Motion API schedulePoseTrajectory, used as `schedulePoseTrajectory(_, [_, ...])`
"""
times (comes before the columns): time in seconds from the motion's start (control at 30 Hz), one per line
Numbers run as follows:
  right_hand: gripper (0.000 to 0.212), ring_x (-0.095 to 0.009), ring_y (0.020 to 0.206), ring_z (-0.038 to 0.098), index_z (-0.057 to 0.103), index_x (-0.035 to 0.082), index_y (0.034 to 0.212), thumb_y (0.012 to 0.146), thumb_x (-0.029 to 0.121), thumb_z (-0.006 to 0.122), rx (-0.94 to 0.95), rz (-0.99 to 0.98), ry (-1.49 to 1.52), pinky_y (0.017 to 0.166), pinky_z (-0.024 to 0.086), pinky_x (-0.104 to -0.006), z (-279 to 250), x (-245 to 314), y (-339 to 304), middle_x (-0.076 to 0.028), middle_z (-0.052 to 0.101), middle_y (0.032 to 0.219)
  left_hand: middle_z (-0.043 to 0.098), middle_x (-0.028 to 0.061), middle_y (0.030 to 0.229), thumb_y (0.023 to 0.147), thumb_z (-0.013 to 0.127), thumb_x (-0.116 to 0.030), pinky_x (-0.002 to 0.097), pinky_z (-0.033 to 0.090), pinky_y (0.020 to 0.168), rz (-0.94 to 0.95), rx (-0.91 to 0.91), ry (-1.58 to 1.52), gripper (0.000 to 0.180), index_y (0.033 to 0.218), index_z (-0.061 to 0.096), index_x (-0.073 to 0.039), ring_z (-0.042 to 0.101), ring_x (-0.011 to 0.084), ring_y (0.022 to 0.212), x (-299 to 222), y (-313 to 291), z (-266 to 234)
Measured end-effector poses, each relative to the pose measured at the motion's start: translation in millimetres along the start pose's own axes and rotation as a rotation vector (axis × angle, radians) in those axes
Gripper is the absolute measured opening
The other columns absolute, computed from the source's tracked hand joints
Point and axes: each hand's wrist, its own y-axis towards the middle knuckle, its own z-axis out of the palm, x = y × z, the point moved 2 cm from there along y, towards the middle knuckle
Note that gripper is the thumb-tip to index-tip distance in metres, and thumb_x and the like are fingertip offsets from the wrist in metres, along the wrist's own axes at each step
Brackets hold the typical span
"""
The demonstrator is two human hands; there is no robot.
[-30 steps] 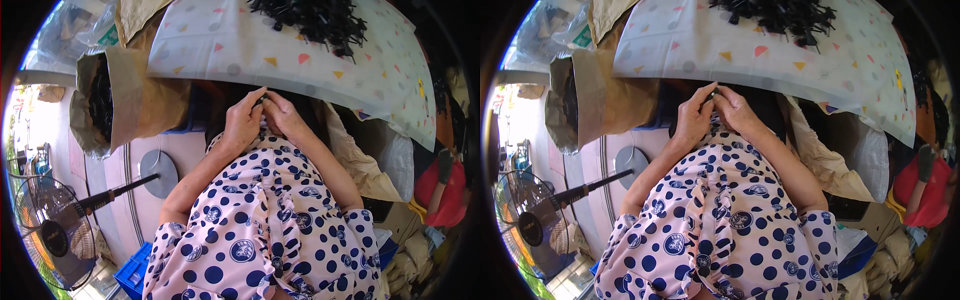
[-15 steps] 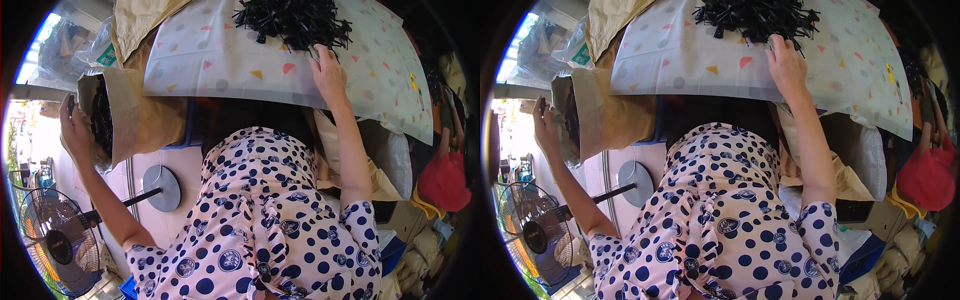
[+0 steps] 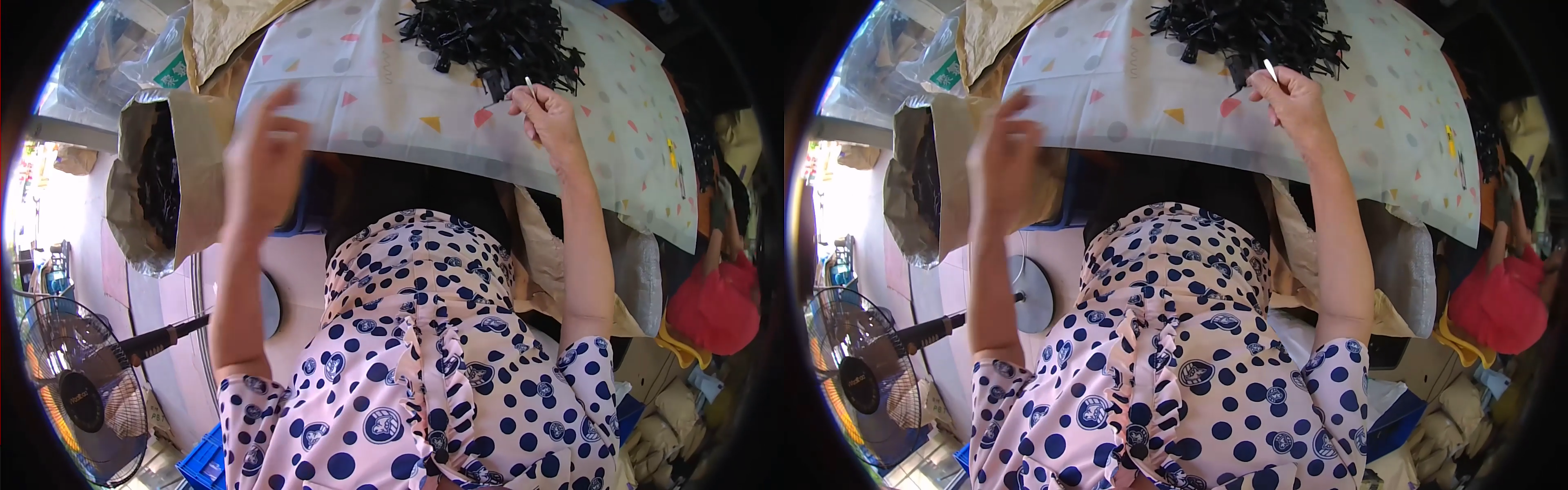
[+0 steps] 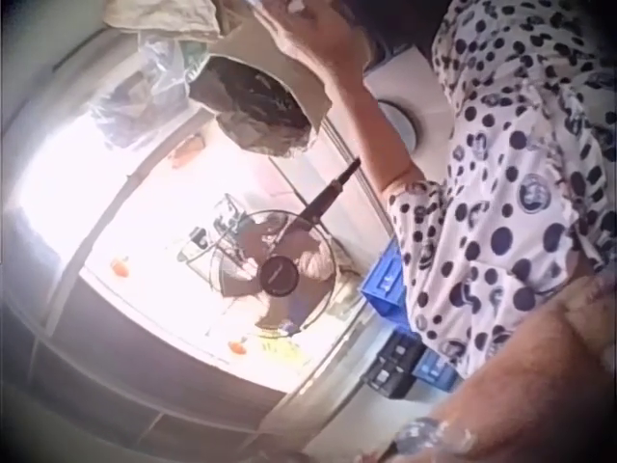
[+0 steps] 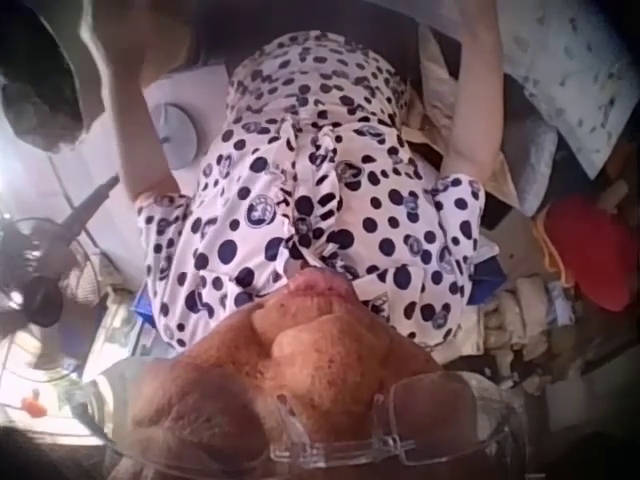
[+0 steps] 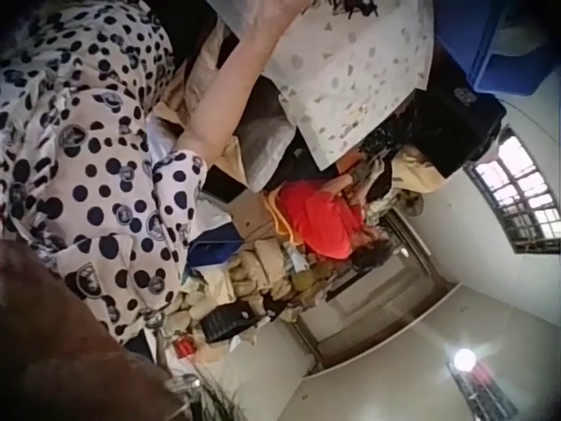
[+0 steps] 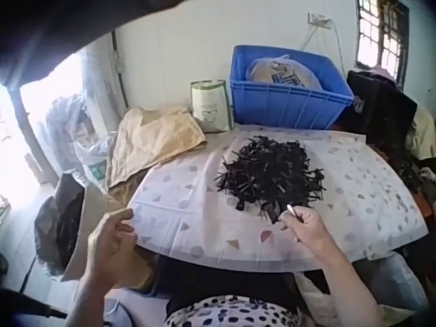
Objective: Manual assembly or inspection of small black plastic components at a factory workstation.
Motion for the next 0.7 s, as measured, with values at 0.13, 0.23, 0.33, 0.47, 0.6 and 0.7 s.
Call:
schedulePoseTrajectory(0.13, [0.018, -0.001, 0.048, 0.042, 0.065, 0.002, 0.090, 0.089, 0.020, 0.061, 0.177, 0.013, 0.102, 0.044, 0.032, -0.0161, 35.1, 8.3, -23.0, 0.002, 0.059, 0.071, 0.053, 0.0138, 0.117, 0.080, 0.065, -0.001, 0.0219, 0.047, 0.067, -0.191, 0.368, -0.750, 0.076, 0.142, 0.022, -0.006, 0.058, 0.0100, 0.080, -43.5, -13.7, 87.1])
schedulePoseTrajectory(0.23, [0.016, -0.002, 0.047, 0.041, 0.064, 0.002, 0.089, 0.090, 0.018, 0.061, 0.270, 0.050, 0.139, 0.044, 0.031, -0.0162, 68.8, 12.8, -51.5, 0.003, 0.058, 0.070, 0.058, 0.0178, 0.098, 0.073, 0.075, -0.012, 0.0287, 0.049, 0.066, -0.140, 0.373, -0.693, 0.081, 0.138, 0.027, -0.002, 0.058, 0.0176, 0.071, -46.4, -23.1, 123.0])
schedulePoseTrajectory(0.33, [0.011, 0.000, 0.055, 0.041, 0.063, 0.003, 0.085, 0.090, 0.013, 0.061, 0.330, 0.023, 0.166, 0.049, 0.033, -0.0155, 84.9, 2.5, -62.9, 0.006, 0.055, 0.072, 0.055, 0.0120, 0.100, 0.078, 0.070, -0.002, 0.0242, 0.049, 0.068, -0.260, 0.533, -0.815, 0.073, 0.138, 0.027, -0.002, 0.056, 0.0111, 0.080, -44.8, -34.0, 127.4])
schedulePoseTrajectory(0.47, [0.010, 0.000, 0.066, 0.043, 0.059, 0.002, 0.084, 0.089, 0.010, 0.061, 0.359, 0.031, 0.254, 0.057, 0.037, -0.0165, 100.1, -9.4, -70.3, 0.007, 0.053, 0.075, 0.059, 0.0090, 0.092, 0.079, 0.069, -0.005, 0.0247, 0.049, 0.067, -0.259, 0.468, -0.936, 0.055, 0.126, 0.040, 0.001, 0.057, 0.0110, 0.076, -41.5, -51.5, 134.9])
schedulePoseTrajectory(0.6, [0.012, -0.002, 0.066, 0.044, 0.056, 0.001, 0.082, 0.087, 0.010, 0.063, 0.235, 0.080, 0.281, 0.058, 0.039, -0.0183, 105.1, -19.3, -73.4, 0.005, 0.052, 0.073, 0.064, 0.0098, 0.090, 0.082, 0.064, -0.003, 0.0253, 0.050, 0.063, -0.390, 0.515, -0.942, 0.038, 0.117, 0.049, 0.001, 0.060, 0.0108, 0.076, -48.6, -53.9, 132.9])
schedulePoseTrajectory(0.7, [0.014, -0.002, 0.064, 0.043, 0.055, 0.002, 0.082, 0.088, 0.012, 0.063, 0.124, -0.015, 0.207, 0.057, 0.038, -0.0179, 106.0, -35.3, -76.8, 0.005, 0.050, 0.070, 0.063, 0.0094, 0.087, 0.084, 0.061, -0.001, 0.0247, 0.050, 0.060, -0.397, 0.509, -0.912, 0.036, 0.118, 0.049, -0.001, 0.060, 0.0110, 0.074, -50.8, -56.4, 136.9])
